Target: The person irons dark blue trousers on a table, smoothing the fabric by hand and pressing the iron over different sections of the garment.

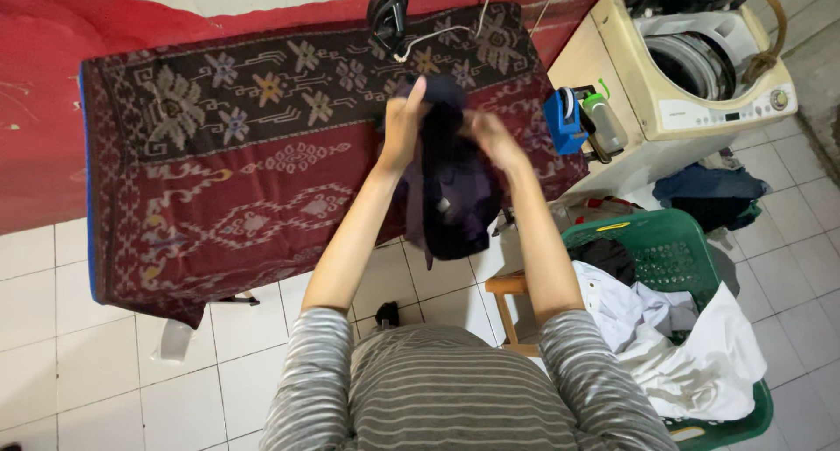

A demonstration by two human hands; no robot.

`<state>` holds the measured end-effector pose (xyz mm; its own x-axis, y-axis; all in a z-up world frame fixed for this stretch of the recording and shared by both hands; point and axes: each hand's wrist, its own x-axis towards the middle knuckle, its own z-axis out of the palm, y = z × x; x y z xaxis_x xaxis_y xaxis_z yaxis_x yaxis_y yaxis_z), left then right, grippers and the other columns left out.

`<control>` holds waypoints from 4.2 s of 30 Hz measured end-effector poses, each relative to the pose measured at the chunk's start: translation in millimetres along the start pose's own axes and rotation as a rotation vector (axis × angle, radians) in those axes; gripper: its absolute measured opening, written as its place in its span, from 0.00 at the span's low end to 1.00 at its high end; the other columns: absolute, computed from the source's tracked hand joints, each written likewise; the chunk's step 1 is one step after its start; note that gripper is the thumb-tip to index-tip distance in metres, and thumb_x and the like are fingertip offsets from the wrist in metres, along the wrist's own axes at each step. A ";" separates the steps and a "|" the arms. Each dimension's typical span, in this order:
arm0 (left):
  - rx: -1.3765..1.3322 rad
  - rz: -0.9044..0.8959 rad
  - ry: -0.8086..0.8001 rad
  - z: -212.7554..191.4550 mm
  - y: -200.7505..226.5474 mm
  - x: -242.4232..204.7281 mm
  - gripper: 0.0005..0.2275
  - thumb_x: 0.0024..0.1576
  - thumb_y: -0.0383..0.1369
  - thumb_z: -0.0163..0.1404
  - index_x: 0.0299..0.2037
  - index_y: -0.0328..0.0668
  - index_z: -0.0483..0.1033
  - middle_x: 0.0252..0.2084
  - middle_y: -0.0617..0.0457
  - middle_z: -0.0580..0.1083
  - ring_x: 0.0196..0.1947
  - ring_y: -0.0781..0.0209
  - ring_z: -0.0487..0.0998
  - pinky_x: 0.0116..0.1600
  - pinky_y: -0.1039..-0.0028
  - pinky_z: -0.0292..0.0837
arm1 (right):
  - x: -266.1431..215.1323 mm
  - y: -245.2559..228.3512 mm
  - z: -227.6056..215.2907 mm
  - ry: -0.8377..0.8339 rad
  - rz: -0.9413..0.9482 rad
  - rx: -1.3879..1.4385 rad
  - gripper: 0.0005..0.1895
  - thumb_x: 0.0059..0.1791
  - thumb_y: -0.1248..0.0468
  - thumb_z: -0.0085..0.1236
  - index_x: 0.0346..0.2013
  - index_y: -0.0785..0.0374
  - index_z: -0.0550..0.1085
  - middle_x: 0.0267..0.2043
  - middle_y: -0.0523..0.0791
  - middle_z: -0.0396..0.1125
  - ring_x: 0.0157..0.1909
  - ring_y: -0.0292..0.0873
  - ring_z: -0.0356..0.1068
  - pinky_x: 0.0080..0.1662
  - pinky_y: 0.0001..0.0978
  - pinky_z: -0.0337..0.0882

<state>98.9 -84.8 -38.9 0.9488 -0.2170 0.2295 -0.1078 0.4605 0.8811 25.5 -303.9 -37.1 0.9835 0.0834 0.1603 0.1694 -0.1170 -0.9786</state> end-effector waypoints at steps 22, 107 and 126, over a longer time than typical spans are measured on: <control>0.686 0.229 -0.299 -1.5 54.9 -58.4 0.18 0.52 0.27 0.64 0.51 0.34 0.76 0.46 0.46 0.81 0.47 0.64 0.81 0.54 0.73 0.74 | 1.2 -46.5 -46.9 -0.030 -0.197 1.211 0.24 0.62 0.52 0.45 0.66 0.64 0.70 0.69 0.47 0.67 0.69 0.48 0.67 0.74 0.42 0.61; 0.940 0.380 0.133 -45.3 104.0 -24.4 0.11 0.67 0.35 0.51 0.39 0.32 0.77 0.29 0.36 0.73 0.26 0.50 0.73 0.37 0.64 0.67 | -109.6 -58.1 -207.9 0.986 -0.442 -0.457 0.11 0.60 0.65 0.55 0.37 0.69 0.70 0.33 0.44 0.61 0.39 0.37 0.58 0.45 0.31 0.64; -0.592 -0.138 0.142 -174.6 44.8 -39.9 0.17 0.67 0.36 0.45 0.60 0.30 0.72 0.62 0.44 0.75 0.62 0.54 0.76 0.69 0.66 0.67 | -63.3 134.9 49.4 0.143 0.378 -1.071 0.31 0.46 0.53 0.58 0.65 0.48 0.75 0.49 0.56 0.77 0.53 0.59 0.77 0.58 0.52 0.74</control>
<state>108.1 94.8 -80.8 0.9769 -0.2106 0.0367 0.1629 0.8443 0.5106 -17.0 -276.1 -185.6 0.9695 -0.2419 -0.0400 -0.2395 -0.8993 -0.3658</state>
